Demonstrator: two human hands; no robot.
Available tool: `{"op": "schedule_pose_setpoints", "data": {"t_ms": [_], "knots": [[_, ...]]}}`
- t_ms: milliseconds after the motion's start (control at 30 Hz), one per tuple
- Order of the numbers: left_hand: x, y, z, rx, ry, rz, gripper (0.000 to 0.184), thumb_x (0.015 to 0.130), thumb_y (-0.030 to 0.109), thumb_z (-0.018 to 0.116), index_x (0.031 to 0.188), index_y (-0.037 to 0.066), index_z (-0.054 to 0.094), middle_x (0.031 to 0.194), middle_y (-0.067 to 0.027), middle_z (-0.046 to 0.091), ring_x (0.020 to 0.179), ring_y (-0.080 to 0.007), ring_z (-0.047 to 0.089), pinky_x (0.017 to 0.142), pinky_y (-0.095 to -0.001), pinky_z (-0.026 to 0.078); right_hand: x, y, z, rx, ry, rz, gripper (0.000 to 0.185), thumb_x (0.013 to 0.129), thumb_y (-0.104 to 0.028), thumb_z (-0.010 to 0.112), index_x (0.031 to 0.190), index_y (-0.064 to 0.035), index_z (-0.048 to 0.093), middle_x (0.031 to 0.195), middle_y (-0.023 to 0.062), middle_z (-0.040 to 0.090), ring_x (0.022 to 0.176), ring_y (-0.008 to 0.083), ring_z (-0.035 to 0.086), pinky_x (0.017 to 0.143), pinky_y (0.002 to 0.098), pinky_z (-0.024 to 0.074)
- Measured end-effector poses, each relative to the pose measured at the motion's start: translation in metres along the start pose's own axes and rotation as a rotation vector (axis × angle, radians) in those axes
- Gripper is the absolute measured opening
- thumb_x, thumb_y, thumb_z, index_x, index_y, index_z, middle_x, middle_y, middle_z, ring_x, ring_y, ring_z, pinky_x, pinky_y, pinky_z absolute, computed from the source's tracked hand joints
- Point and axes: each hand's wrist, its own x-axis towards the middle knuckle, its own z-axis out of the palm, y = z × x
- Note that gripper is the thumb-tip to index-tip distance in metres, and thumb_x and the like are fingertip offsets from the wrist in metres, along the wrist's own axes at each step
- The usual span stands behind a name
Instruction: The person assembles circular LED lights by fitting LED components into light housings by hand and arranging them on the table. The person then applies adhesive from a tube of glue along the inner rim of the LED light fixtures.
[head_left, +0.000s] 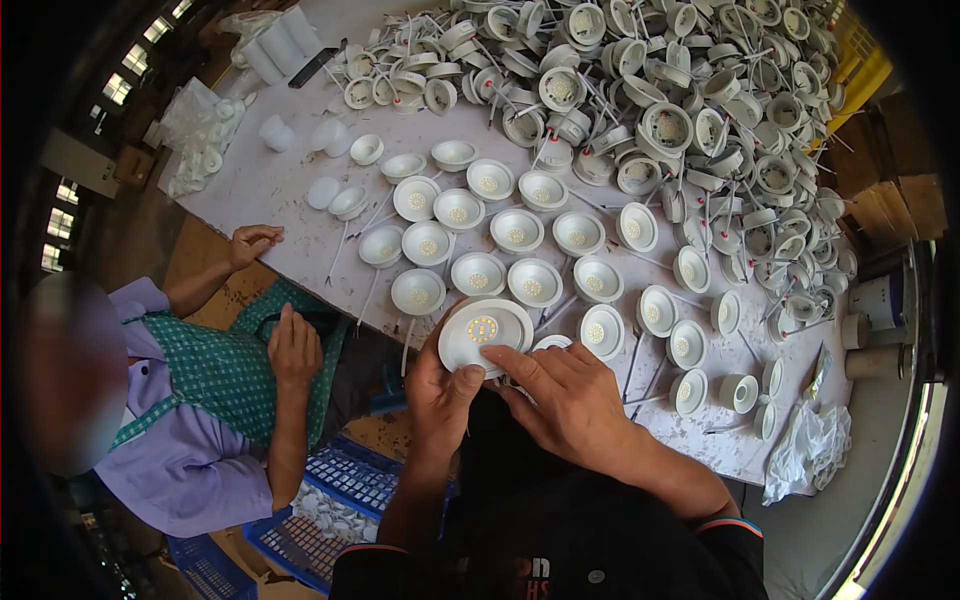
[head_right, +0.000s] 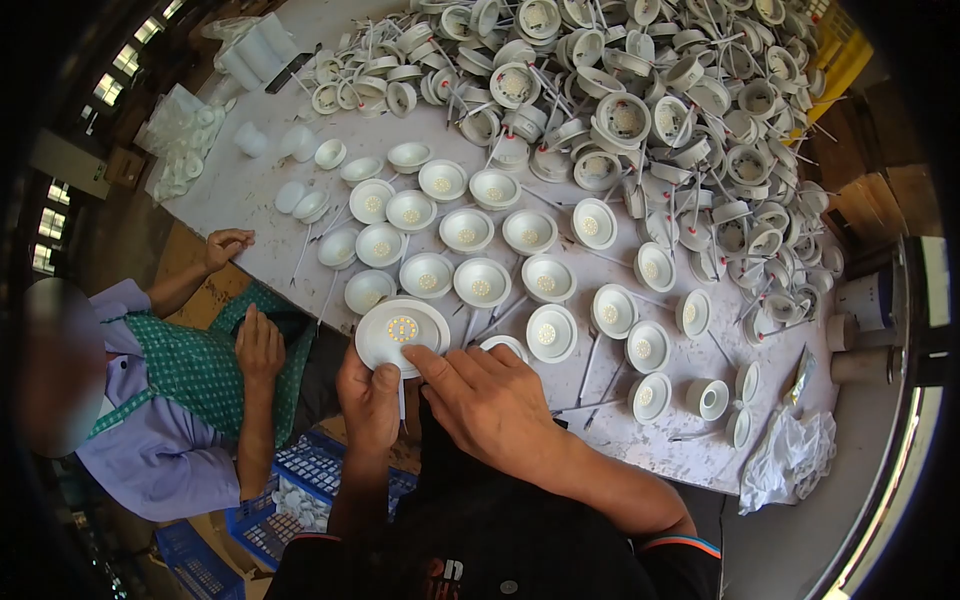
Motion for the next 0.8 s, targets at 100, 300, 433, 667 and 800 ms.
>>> {"op": "schedule_pose_setpoints", "data": {"t_ms": [100,300,433,667,800], "knots": [[0.000,-0.006,-0.003,-0.017,-0.001,0.070,0.065,0.086,0.028,0.064,0.132,-0.008,0.036,0.125,-0.0147,0.050,0.111,-0.0192,0.050,0.093,-0.0307,0.041,0.001,-0.001,0.002,-0.008,-0.003,-0.007,0.045,0.075,-0.010,0.066,0.117,-0.0038,0.054,0.074,0.0060,0.056,0.065,0.0210,0.057,0.059,0.0324,0.0424],[0.005,-0.001,-0.002,-0.036,0.121,-0.126,0.049,0.090,0.030,0.059,0.123,-0.003,0.046,0.107,-0.0092,0.057,0.091,-0.0132,0.057,0.069,-0.0237,0.049,0.005,0.005,0.014,-0.008,-0.024,0.009,0.049,0.074,-0.010,0.067,0.121,-0.0045,0.052,0.075,0.0066,0.056,0.065,0.0222,0.057,0.060,0.0336,0.0429],[0.010,0.000,-0.007,-0.140,0.170,-0.126,0.039,0.092,0.029,0.055,0.116,-0.001,0.051,0.096,-0.0065,0.060,0.076,-0.0091,0.057,0.054,-0.0211,0.043,0.010,0.002,0.017,0.035,-0.049,0.006,0.064,0.071,-0.009,0.071,0.129,-0.0059,0.046,0.074,0.0070,0.056,0.063,0.0236,0.056,0.058,0.0340,0.0424],[0.014,0.002,-0.015,-0.064,0.217,-0.152,0.039,0.092,0.035,0.054,0.108,-0.001,0.055,0.086,-0.0057,0.061,0.065,-0.0086,0.055,0.051,-0.0203,0.040,0.009,0.000,0.023,0.053,-0.091,0.038,0.065,0.073,-0.010,0.071,0.131,-0.0057,0.043,0.075,0.0071,0.059,0.063,0.0237,0.057,0.060,0.0344,0.0442],[0.016,0.000,-0.019,-0.059,0.275,-0.189,0.043,0.091,0.040,0.055,0.105,-0.001,0.055,0.082,-0.0060,0.061,0.061,-0.0080,0.054,0.046,-0.0190,0.037,0.010,0.001,0.023,0.071,-0.130,0.022,0.066,0.074,-0.012,0.069,0.133,-0.0038,0.040,0.074,0.0089,0.056,0.063,0.0258,0.055,0.061,0.0354,0.0442]]}}
